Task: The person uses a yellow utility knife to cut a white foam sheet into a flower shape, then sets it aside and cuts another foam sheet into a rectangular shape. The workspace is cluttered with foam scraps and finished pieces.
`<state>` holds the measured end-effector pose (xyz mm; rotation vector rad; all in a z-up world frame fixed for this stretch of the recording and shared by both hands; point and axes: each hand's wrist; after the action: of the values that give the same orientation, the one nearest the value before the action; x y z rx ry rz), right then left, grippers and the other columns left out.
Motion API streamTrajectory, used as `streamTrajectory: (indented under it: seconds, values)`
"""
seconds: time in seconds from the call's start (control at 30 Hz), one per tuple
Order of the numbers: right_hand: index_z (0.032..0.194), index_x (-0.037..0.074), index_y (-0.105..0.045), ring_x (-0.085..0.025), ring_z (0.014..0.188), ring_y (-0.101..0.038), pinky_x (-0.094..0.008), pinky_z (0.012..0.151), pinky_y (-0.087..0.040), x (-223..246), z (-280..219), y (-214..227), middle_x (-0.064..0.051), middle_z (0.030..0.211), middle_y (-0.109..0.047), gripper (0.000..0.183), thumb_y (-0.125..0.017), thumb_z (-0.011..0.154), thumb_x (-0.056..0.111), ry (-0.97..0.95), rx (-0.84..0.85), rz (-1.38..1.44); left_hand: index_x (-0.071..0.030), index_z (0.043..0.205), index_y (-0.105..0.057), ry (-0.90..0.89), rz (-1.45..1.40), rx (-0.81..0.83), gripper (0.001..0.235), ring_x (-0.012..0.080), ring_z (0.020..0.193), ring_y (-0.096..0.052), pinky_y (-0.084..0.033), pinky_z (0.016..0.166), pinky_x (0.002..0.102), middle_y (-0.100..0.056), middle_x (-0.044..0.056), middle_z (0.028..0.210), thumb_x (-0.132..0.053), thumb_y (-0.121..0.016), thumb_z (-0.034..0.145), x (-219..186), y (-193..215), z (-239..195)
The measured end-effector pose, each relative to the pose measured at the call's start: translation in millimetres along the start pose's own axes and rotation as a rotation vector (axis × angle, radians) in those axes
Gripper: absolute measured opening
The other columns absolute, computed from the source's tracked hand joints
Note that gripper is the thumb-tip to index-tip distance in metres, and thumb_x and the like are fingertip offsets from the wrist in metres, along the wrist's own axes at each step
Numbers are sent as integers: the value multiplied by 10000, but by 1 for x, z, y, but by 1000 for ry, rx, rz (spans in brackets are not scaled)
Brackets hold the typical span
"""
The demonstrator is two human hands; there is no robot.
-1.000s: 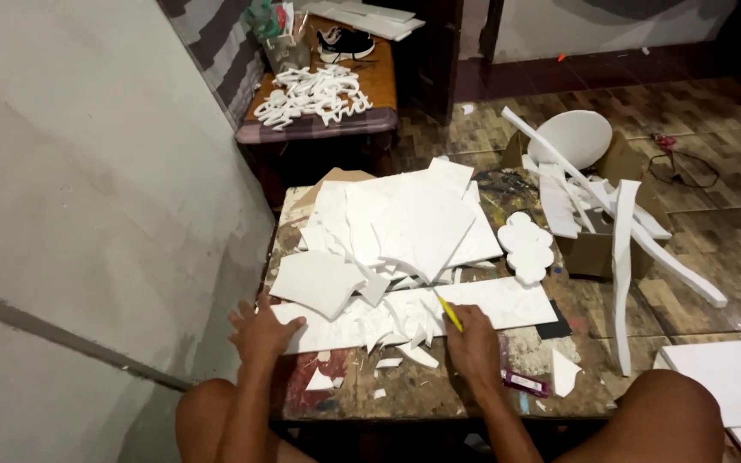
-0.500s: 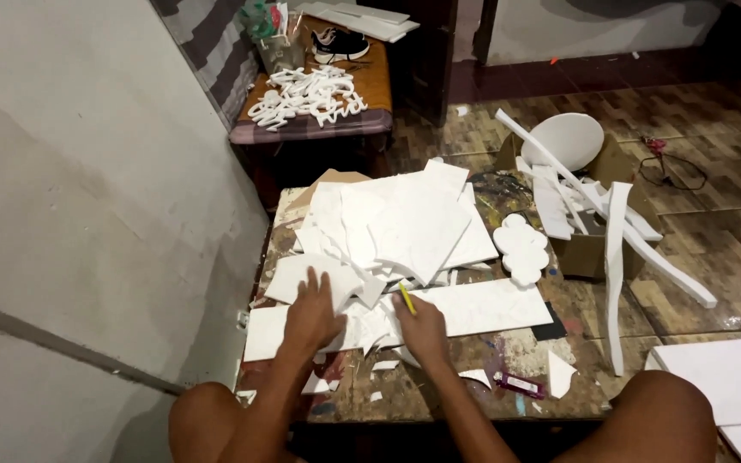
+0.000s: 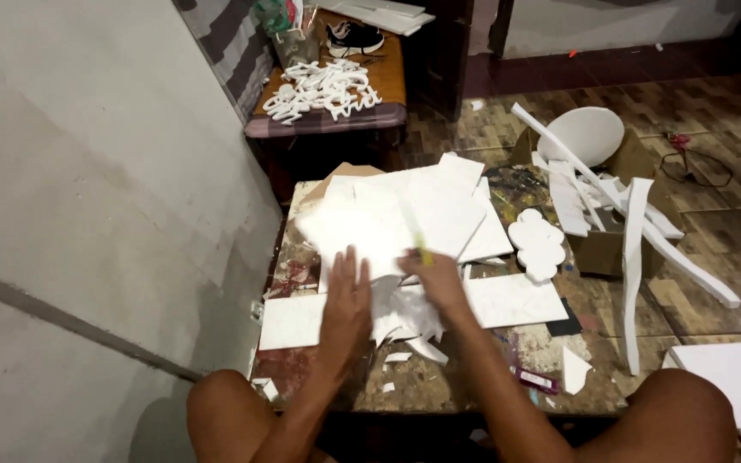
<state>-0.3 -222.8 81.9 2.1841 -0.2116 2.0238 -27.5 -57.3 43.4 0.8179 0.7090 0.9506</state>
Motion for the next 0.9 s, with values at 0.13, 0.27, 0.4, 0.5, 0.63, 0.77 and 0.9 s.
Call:
streamTrajectory:
  seconds: [0.13,0.27,0.4,0.5,0.63,0.77,0.9]
  values:
    - [1202,-73,-665,-279,927,-621,-374,870,-469,-38,20,65,-204,984,-698,519,-817,793,208,103,-175,-3,-32,1460,-439,-61,0,-98,776,512,1418,-277,-263,1124,632,-331,290,1531,-393,-722,834,-30,1,-3]
    - [1158,60,-726,-275,972,-639,-409,871,-470,-85,27,127,-141,1012,-700,415,-759,860,348,22,-364,-196,-102,1479,-415,23,-75,232,973,585,1417,-159,-186,1087,737,-218,313,1555,-741,-619,774,-50,-11,-12]
    - [1220,162,-708,-365,1007,-647,-423,818,-460,-59,4,138,-173,1067,-716,546,-515,897,557,-61,-400,-631,-283,1597,-95,233,-98,724,1273,513,1449,220,58,1080,790,265,127,1608,-945,-169,511,-61,-17,4]
    - [1308,141,-634,-387,1049,-615,-477,868,-469,-73,-1,128,-197,1108,-650,484,-573,921,424,153,-390,-753,-268,1567,-233,257,-87,708,1217,520,1450,192,33,1093,787,222,129,1619,-943,-181,556,-64,-19,6]
    - [1454,85,-446,-402,1129,-556,-492,902,-460,-63,-27,103,-195,1248,-517,569,-442,963,373,155,-263,-778,-148,1448,-449,209,-131,528,840,533,1453,125,-23,1120,729,-34,178,1633,-724,-384,840,-68,-26,-2]
    - [1467,40,-446,-377,1132,-523,-463,901,-475,-82,-25,98,-216,1295,-497,519,-453,969,188,294,-218,-816,-82,1264,-590,92,-100,431,485,460,1454,-194,-227,1133,579,-367,235,1507,-452,-467,976,-71,-31,-11]
    - [1402,5,-510,-378,1098,-556,-474,825,-514,-93,-21,105,-229,1287,-528,425,-450,992,102,374,-210,-876,-29,1120,-681,-42,-112,301,353,448,1313,-423,-500,893,525,-472,257,1426,-325,-565,967,-67,-51,-20]
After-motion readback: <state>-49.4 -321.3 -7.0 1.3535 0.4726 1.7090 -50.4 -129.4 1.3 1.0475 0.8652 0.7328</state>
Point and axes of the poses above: each hand's wrist, its own z-axis towards the middle knuckle, its own y-axis out of the back of the hand, x = y × z
